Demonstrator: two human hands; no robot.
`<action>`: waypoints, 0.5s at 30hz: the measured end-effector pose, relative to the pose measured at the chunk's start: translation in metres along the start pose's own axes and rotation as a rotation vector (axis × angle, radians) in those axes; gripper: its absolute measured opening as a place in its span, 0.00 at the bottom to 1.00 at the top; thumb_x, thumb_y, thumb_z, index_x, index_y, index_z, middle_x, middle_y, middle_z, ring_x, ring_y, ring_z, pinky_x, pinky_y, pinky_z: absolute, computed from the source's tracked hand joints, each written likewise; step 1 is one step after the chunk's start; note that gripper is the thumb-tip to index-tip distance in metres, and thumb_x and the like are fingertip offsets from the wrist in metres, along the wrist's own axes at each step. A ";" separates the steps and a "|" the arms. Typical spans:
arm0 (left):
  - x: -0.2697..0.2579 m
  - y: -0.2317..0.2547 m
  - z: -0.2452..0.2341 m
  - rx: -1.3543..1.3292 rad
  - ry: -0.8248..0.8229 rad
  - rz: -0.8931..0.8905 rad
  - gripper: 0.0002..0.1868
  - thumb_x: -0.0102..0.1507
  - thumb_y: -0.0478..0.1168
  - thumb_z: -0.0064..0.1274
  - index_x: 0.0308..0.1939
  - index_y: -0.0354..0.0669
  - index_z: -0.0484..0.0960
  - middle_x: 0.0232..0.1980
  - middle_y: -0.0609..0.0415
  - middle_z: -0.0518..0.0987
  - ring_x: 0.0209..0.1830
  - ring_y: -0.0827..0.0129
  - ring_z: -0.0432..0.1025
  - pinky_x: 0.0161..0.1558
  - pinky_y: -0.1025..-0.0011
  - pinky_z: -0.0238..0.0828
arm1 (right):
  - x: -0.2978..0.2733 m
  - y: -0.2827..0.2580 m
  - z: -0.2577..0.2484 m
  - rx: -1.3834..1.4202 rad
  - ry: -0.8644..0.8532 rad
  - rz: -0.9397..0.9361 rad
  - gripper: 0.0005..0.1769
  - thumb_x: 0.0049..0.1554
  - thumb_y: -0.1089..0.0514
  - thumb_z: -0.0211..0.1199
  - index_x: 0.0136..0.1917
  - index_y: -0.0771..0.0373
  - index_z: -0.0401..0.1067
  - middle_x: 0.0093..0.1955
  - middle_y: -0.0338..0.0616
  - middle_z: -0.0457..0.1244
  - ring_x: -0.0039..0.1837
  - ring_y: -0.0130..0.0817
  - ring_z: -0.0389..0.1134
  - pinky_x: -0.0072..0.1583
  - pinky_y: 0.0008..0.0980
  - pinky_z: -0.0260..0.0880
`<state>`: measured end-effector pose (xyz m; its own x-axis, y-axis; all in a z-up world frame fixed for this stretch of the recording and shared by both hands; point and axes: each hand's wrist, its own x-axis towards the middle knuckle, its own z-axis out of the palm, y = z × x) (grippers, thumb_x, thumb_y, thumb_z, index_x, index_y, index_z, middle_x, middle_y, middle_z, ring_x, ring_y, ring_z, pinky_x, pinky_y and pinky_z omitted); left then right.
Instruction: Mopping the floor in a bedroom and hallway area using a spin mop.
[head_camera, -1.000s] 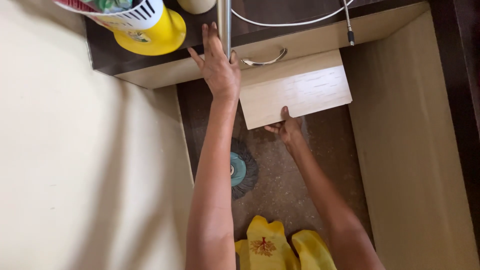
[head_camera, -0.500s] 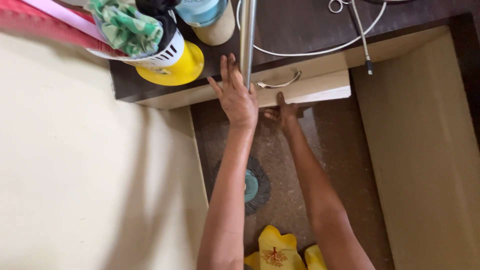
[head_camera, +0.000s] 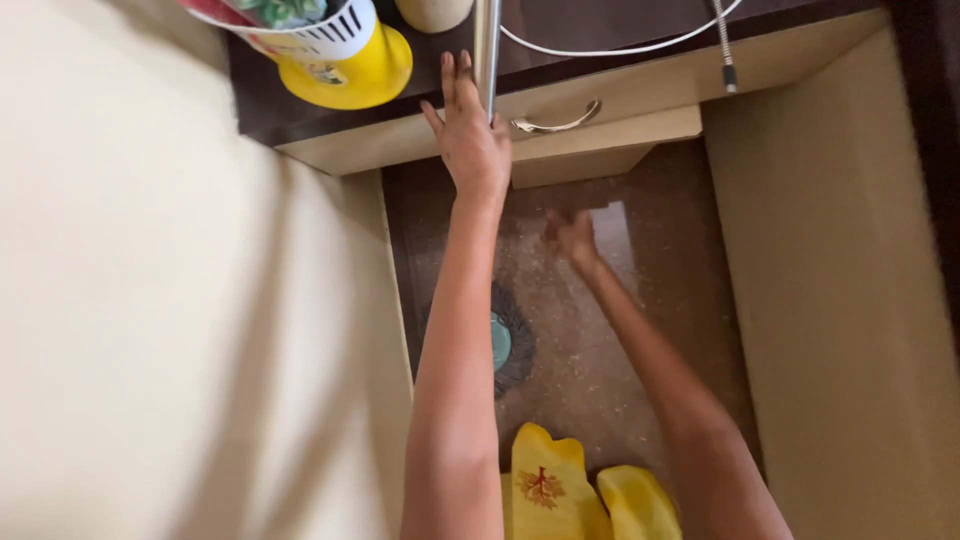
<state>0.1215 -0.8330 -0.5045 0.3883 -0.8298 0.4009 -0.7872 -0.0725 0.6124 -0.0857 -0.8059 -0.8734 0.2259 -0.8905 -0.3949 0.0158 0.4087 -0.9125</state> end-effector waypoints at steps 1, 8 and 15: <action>-0.006 -0.003 0.001 -0.002 0.014 -0.001 0.44 0.57 0.28 0.61 0.75 0.39 0.59 0.81 0.44 0.58 0.80 0.57 0.53 0.78 0.39 0.40 | -0.035 -0.033 0.010 -0.007 -0.007 -0.010 0.35 0.71 0.48 0.64 0.45 0.89 0.65 0.37 0.57 0.65 0.36 0.38 0.67 0.35 0.36 0.66; -0.068 0.013 -0.038 -0.337 0.190 -0.216 0.28 0.58 0.27 0.58 0.63 0.40 0.73 0.48 0.42 0.83 0.46 0.52 0.81 0.47 0.61 0.76 | -0.202 -0.204 0.029 -0.458 -0.005 -0.112 0.29 0.60 0.52 0.65 0.65 0.78 0.69 0.48 0.56 0.72 0.47 0.40 0.74 0.48 0.37 0.73; -0.153 0.015 -0.136 -0.256 0.166 -0.331 0.08 0.61 0.37 0.60 0.41 0.44 0.78 0.36 0.46 0.82 0.40 0.47 0.79 0.43 0.57 0.73 | -0.377 -0.535 0.094 -0.581 -0.106 -0.456 0.55 0.49 0.41 0.73 0.78 0.71 0.54 0.74 0.65 0.59 0.72 0.56 0.64 0.68 0.49 0.68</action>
<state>0.1151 -0.6321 -0.4638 0.6871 -0.6836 0.2461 -0.4721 -0.1626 0.8664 -0.0877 -0.6698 -0.2261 0.4129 -0.9105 0.0216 -0.3807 -0.1942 -0.9041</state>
